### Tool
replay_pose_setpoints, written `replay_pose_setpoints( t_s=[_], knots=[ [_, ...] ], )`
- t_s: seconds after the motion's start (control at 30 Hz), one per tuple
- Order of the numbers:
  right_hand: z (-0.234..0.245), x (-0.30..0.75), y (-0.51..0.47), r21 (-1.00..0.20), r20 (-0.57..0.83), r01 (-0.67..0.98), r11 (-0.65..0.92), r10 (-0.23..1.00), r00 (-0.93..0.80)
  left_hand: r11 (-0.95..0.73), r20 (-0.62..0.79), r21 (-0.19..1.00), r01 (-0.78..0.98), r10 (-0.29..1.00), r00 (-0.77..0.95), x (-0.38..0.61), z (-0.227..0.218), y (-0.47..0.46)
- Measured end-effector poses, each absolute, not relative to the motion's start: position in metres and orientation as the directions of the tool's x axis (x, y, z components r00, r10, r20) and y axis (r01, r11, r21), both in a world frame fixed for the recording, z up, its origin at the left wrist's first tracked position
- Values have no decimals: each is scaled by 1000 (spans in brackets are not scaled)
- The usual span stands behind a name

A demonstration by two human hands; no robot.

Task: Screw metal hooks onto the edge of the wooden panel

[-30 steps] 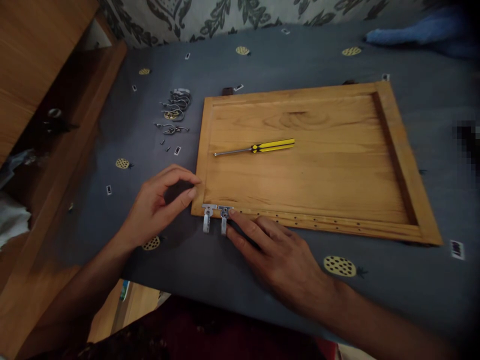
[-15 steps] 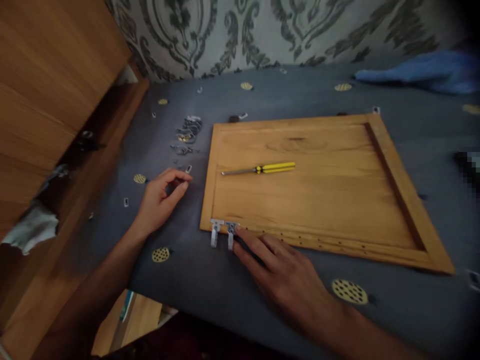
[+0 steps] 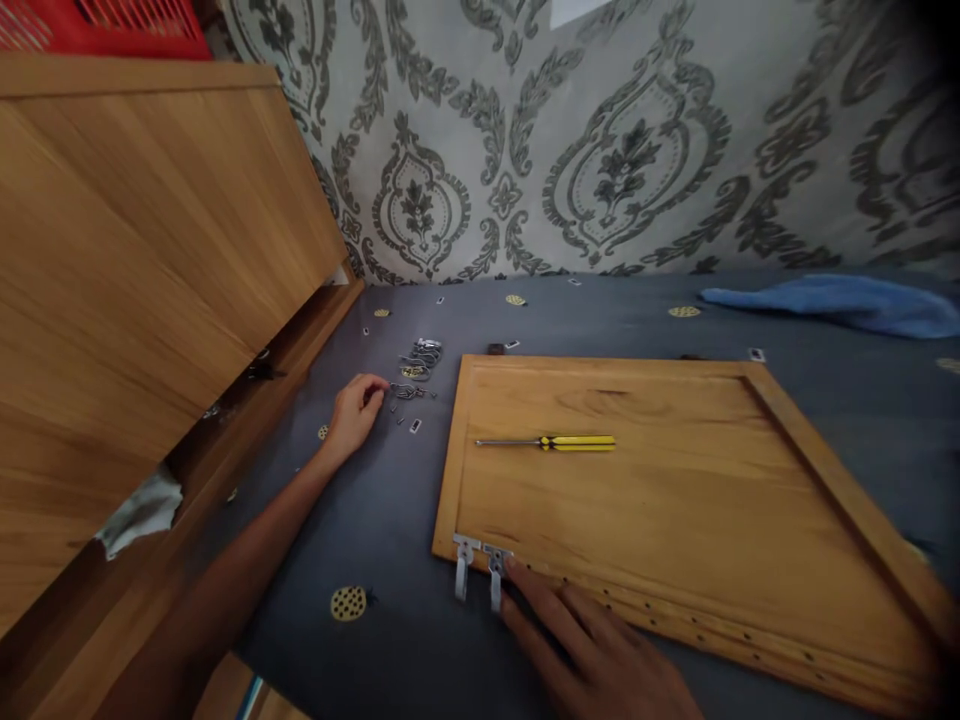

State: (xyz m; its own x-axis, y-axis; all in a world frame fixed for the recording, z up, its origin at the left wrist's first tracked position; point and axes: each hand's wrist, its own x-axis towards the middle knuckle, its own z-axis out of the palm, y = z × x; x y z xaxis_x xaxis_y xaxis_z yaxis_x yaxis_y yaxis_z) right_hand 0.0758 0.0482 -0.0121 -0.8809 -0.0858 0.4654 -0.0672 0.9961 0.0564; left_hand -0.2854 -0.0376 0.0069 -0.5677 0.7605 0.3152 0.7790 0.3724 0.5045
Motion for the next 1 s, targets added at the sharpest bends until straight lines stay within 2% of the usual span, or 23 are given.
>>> replay_pose_setpoints(
  t_s=[0.3, 0.5, 1.0],
  knots=[
    [-2, 72, 41, -28, 497, -23, 999, -6, -868, 295, 277, 394, 870, 865, -419, -274, 14, -49],
    [10, 71, 38, -91, 404, -45, 995, -5, -915, 269, 269, 384, 883, 882, -386, -275, 20, -50],
    [11, 73, 38, -80, 372, -28, 996, 4, -928, 254, 272, 241, 937, 909, -317, -280, 23, -48]
  ],
)
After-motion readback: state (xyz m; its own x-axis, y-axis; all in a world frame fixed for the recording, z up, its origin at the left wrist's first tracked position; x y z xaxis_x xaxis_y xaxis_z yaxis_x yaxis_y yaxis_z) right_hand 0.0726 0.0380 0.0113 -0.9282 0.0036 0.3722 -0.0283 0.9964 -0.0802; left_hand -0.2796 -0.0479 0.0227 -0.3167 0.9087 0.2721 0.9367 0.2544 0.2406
